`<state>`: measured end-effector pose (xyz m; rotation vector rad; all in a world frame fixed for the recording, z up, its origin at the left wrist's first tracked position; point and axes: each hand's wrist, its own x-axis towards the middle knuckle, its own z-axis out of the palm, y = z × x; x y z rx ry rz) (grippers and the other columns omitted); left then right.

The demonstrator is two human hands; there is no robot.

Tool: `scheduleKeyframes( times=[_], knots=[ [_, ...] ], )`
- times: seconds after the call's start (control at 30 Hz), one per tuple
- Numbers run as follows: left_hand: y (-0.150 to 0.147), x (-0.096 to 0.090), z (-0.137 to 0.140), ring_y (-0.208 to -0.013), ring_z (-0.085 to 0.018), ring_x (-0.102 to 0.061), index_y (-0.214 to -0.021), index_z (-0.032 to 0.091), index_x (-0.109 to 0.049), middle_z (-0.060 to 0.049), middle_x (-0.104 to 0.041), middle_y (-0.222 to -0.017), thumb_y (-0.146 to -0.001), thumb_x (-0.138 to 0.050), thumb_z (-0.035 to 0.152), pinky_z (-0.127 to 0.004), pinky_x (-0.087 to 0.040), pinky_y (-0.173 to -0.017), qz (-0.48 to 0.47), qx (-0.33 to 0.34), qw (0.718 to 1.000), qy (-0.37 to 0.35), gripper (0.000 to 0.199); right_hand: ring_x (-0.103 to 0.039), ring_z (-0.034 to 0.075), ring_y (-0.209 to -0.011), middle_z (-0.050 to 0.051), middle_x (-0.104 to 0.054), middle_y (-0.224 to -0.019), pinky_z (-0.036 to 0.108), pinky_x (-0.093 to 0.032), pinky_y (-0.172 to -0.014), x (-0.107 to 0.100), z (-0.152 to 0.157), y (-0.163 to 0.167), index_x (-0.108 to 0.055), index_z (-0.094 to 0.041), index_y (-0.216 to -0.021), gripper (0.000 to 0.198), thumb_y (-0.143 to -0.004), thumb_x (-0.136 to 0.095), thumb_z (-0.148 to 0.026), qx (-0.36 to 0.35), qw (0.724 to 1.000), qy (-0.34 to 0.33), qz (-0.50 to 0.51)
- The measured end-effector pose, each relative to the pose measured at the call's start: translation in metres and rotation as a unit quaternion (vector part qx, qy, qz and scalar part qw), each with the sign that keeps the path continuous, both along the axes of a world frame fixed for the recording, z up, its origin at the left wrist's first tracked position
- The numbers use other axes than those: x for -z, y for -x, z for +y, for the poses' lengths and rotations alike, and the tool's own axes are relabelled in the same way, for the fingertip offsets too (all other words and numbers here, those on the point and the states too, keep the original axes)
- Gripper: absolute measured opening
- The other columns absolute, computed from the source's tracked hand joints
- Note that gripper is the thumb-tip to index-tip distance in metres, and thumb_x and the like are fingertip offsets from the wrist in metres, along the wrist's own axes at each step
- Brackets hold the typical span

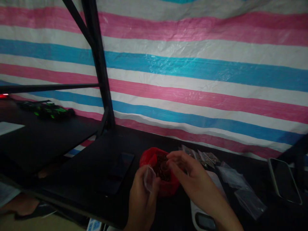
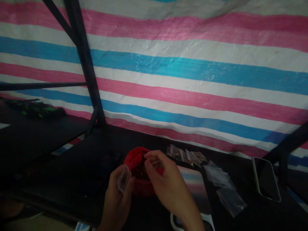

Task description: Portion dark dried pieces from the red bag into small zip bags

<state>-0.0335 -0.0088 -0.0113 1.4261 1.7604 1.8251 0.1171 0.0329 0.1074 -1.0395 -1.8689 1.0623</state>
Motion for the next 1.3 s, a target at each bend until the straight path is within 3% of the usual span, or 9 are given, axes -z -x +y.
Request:
scheduleKeyframes(
  times=[0.1, 0.17, 0.23, 0.43, 0.57, 0.63, 0.77, 1.07, 1.3],
  knots=[
    [0.007, -0.006, 0.002, -0.093, -0.029, -0.076, -0.121, 0.020, -0.061, -0.011, -0.077, -0.106, -0.095, -0.058, 0.068, -0.042, -0.061, -0.080, -0.081, -0.036, 0.994, 0.061, 0.055, -0.069, 0.028, -0.105, 0.010, -0.075, -0.109, 0.042, -0.050, -0.095, 0.018, 0.021, 0.015, -0.071, -0.021, -0.104, 0.019, -0.092, -0.060, -0.012, 0.073, 0.975, -0.066, -0.201],
    [0.009, -0.009, 0.004, -0.096, -0.029, -0.075, -0.121, 0.020, -0.061, -0.010, -0.075, -0.108, -0.095, -0.055, 0.069, -0.045, -0.060, -0.084, -0.078, -0.018, 0.992, 0.099, 0.056, -0.066, 0.034, -0.115, 0.016, -0.074, -0.117, 0.046, -0.047, -0.099, 0.032, 0.030, 0.022, -0.072, -0.018, -0.107, 0.024, -0.089, -0.062, -0.006, 0.085, 0.935, -0.072, -0.337],
    [0.010, -0.009, 0.007, -0.100, -0.031, -0.072, -0.119, 0.021, -0.063, -0.011, -0.072, -0.110, -0.096, -0.054, 0.068, -0.048, -0.058, -0.088, -0.053, -0.012, 0.992, 0.116, 0.054, -0.065, 0.036, -0.119, 0.017, -0.074, -0.123, 0.047, -0.046, -0.100, 0.043, 0.033, 0.025, -0.072, -0.017, -0.113, 0.026, -0.092, -0.060, -0.007, 0.078, 0.914, -0.074, -0.392],
    [0.014, -0.005, 0.010, -0.102, -0.033, -0.067, -0.113, 0.021, -0.062, -0.013, -0.067, -0.108, -0.096, -0.054, 0.064, -0.053, -0.055, -0.090, -0.025, -0.020, 0.991, 0.128, 0.047, -0.066, 0.030, -0.115, 0.009, -0.075, -0.116, 0.044, -0.043, -0.100, 0.057, 0.035, 0.026, -0.068, -0.022, -0.113, 0.027, -0.093, -0.058, -0.007, 0.050, 0.927, -0.112, -0.355],
    [0.010, -0.007, 0.007, -0.103, -0.034, -0.067, -0.112, 0.021, -0.059, -0.012, -0.066, -0.108, -0.097, -0.052, 0.061, -0.054, -0.054, -0.091, -0.046, -0.031, 0.986, 0.158, 0.043, -0.068, 0.031, -0.109, 0.008, -0.070, -0.118, 0.043, -0.047, -0.095, 0.065, 0.040, 0.027, -0.070, -0.024, -0.113, 0.027, -0.090, -0.068, -0.010, 0.091, 0.927, -0.120, -0.342],
    [0.006, -0.008, 0.006, -0.104, -0.034, -0.067, -0.113, 0.021, -0.058, -0.012, -0.066, -0.110, -0.097, -0.052, 0.062, -0.054, -0.053, -0.092, -0.062, -0.028, 0.984, 0.163, 0.044, -0.068, 0.031, -0.107, 0.008, -0.068, -0.119, 0.043, -0.050, -0.092, 0.070, 0.043, 0.027, -0.072, -0.025, -0.113, 0.029, -0.088, -0.071, -0.011, 0.107, 0.930, -0.108, -0.334],
    [-0.001, -0.010, 0.008, -0.100, -0.032, -0.068, -0.115, 0.021, -0.057, -0.011, -0.067, -0.110, -0.095, -0.052, 0.066, -0.051, -0.054, -0.089, -0.118, -0.012, 0.978, 0.174, 0.049, -0.070, 0.026, -0.110, 0.007, -0.068, -0.120, 0.039, -0.051, -0.099, 0.078, 0.047, 0.025, -0.076, -0.027, -0.118, 0.035, -0.089, -0.069, -0.008, 0.071, 0.957, -0.062, -0.274],
    [-0.002, -0.019, 0.020, -0.083, -0.024, -0.063, -0.104, 0.020, -0.058, -0.003, -0.062, -0.091, -0.066, -0.068, 0.090, -0.038, -0.054, -0.074, -0.290, -0.058, 0.951, 0.094, 0.080, -0.070, 0.021, -0.111, 0.006, -0.072, -0.117, 0.030, -0.049, -0.103, 0.076, 0.045, 0.016, -0.082, -0.023, -0.118, 0.036, -0.089, -0.070, -0.006, 0.021, 0.985, 0.009, -0.171],
    [-0.001, -0.015, 0.016, -0.085, -0.021, -0.060, -0.110, 0.021, -0.057, -0.001, -0.062, -0.094, -0.075, -0.071, 0.081, -0.036, -0.053, -0.075, -0.298, -0.065, 0.949, 0.077, 0.071, -0.070, 0.025, -0.111, 0.008, -0.073, -0.117, 0.037, -0.048, -0.103, 0.073, 0.041, 0.011, -0.080, -0.023, -0.121, 0.031, -0.093, -0.070, -0.017, 0.043, 0.977, -0.007, -0.206]
  ],
)
